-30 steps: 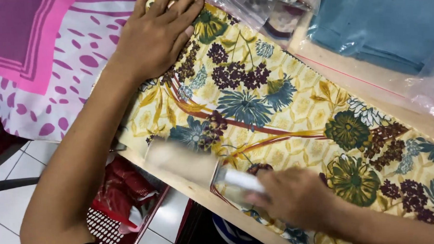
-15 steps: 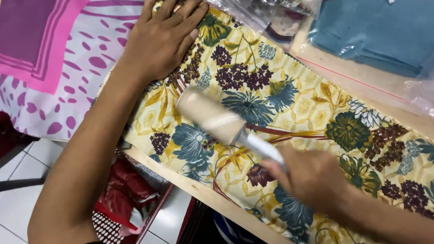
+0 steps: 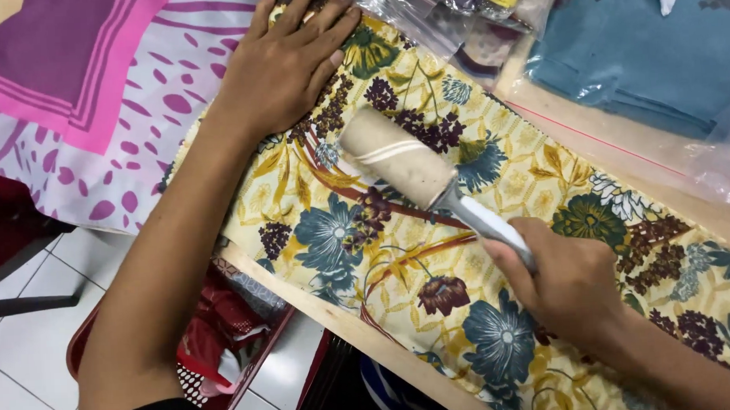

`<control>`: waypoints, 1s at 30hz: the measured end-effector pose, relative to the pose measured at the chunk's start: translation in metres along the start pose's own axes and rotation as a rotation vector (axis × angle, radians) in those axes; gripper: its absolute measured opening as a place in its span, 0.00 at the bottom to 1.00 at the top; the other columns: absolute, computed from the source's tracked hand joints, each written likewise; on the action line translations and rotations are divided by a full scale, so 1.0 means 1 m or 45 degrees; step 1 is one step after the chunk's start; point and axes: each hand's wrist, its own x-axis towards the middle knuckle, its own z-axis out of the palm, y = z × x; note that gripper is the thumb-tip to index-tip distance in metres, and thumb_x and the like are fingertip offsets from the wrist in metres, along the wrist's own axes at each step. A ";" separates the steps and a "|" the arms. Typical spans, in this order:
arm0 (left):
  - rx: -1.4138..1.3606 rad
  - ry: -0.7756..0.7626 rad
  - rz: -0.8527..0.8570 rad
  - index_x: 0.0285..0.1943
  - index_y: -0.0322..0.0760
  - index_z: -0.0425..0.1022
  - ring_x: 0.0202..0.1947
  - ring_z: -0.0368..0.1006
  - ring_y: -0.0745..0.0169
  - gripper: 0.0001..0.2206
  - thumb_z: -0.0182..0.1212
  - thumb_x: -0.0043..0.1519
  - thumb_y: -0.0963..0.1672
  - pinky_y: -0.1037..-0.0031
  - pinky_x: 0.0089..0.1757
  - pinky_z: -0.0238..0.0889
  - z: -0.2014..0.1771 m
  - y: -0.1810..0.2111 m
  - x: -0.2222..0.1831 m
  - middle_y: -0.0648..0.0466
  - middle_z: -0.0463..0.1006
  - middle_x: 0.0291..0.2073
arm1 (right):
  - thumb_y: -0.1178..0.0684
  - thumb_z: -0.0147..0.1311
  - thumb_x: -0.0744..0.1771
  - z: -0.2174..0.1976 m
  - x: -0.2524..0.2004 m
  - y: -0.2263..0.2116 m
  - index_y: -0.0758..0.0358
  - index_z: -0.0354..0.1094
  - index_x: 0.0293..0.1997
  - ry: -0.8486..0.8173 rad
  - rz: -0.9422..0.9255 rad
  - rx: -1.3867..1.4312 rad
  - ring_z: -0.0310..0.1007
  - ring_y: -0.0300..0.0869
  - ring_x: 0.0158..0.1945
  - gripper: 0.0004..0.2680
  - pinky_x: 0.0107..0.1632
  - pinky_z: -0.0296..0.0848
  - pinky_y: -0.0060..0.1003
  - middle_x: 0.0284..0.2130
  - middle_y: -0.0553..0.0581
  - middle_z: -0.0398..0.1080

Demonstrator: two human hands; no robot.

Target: Using a lint roller to remove lint and debris from a floral patterned scarf

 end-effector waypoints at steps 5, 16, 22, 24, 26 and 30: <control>0.011 0.008 0.005 0.80 0.39 0.55 0.73 0.52 0.37 0.21 0.42 0.78 0.46 0.42 0.64 0.41 0.002 -0.001 0.000 0.46 0.65 0.73 | 0.46 0.41 0.71 0.004 0.000 -0.030 0.62 0.68 0.37 -0.230 -0.133 0.192 0.57 0.32 0.07 0.13 0.03 0.58 0.29 0.13 0.45 0.64; -0.032 -0.011 -0.010 0.80 0.39 0.55 0.72 0.54 0.33 0.21 0.40 0.78 0.46 0.40 0.63 0.41 -0.001 0.000 0.001 0.46 0.66 0.73 | 0.50 0.37 0.69 -0.018 0.008 -0.023 0.62 0.72 0.42 -0.252 -0.104 0.499 0.62 0.31 0.08 0.13 0.05 0.61 0.24 0.13 0.43 0.67; -0.060 -0.027 -0.031 0.80 0.38 0.56 0.73 0.50 0.37 0.21 0.41 0.78 0.46 0.42 0.64 0.39 -0.003 0.001 0.003 0.46 0.64 0.73 | 0.49 0.43 0.69 -0.003 0.005 -0.009 0.61 0.65 0.51 -0.435 0.410 0.261 0.69 0.36 0.11 0.11 0.07 0.69 0.27 0.20 0.52 0.73; -0.076 -0.022 -0.031 0.80 0.39 0.55 0.73 0.51 0.36 0.21 0.41 0.78 0.46 0.41 0.64 0.38 -0.002 0.001 0.002 0.46 0.64 0.73 | 0.46 0.42 0.70 0.000 -0.002 -0.018 0.59 0.66 0.42 -0.414 0.057 0.117 0.59 0.32 0.06 0.10 0.04 0.62 0.27 0.13 0.44 0.66; -0.068 -0.021 -0.027 0.80 0.39 0.55 0.73 0.51 0.35 0.21 0.41 0.78 0.46 0.42 0.64 0.38 -0.001 0.001 0.001 0.46 0.65 0.73 | 0.49 0.46 0.70 0.001 -0.007 -0.032 0.63 0.67 0.43 -0.332 -0.142 0.165 0.58 0.31 0.07 0.09 0.04 0.58 0.26 0.14 0.45 0.67; -0.090 -0.037 -0.036 0.80 0.39 0.54 0.74 0.49 0.37 0.21 0.39 0.78 0.47 0.42 0.65 0.37 -0.005 0.002 0.003 0.45 0.64 0.74 | 0.42 0.53 0.70 0.005 -0.019 -0.046 0.56 0.66 0.38 -0.323 -0.488 0.149 0.63 0.35 0.08 0.10 0.09 0.65 0.35 0.13 0.44 0.67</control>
